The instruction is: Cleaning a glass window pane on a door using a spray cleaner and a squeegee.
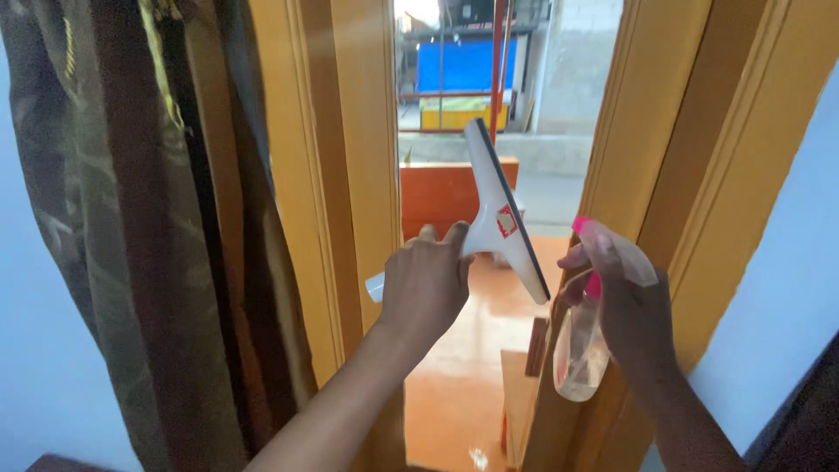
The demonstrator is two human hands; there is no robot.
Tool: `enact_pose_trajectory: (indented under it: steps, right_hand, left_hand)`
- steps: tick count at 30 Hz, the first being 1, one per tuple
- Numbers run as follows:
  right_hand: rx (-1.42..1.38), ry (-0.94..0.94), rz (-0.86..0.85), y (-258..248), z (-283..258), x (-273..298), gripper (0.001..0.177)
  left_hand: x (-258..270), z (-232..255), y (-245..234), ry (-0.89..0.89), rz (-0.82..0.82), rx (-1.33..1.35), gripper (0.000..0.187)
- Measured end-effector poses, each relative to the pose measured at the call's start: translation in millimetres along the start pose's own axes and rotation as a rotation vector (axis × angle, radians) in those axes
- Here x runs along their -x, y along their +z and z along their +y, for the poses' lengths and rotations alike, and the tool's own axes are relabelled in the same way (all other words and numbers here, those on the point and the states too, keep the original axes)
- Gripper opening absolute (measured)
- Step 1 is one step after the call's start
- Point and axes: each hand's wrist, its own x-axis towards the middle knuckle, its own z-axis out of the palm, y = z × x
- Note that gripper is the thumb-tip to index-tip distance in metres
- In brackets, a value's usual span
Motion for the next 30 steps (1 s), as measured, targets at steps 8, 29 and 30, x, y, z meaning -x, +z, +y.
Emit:
enact_pose_trajectory:
  steps: [8,29,30]
  right_hand:
    - [-0.248,-0.143,-0.01,24,-27,-78,0.044]
    - [-0.248,-0.461,0.099,33,-111,-190,0.051]
    - [-0.253,-0.489,0.115,34,-116,-194,0.05]
  left_hand:
    - [-58,-17,-29,0.123,0.095,-0.191,0.022]
    - [-153,-18,-95,0.195,0.35,-0.66,0.036]
    - [-157,-18,-98,0.192,0.392,-0.717,0.041]
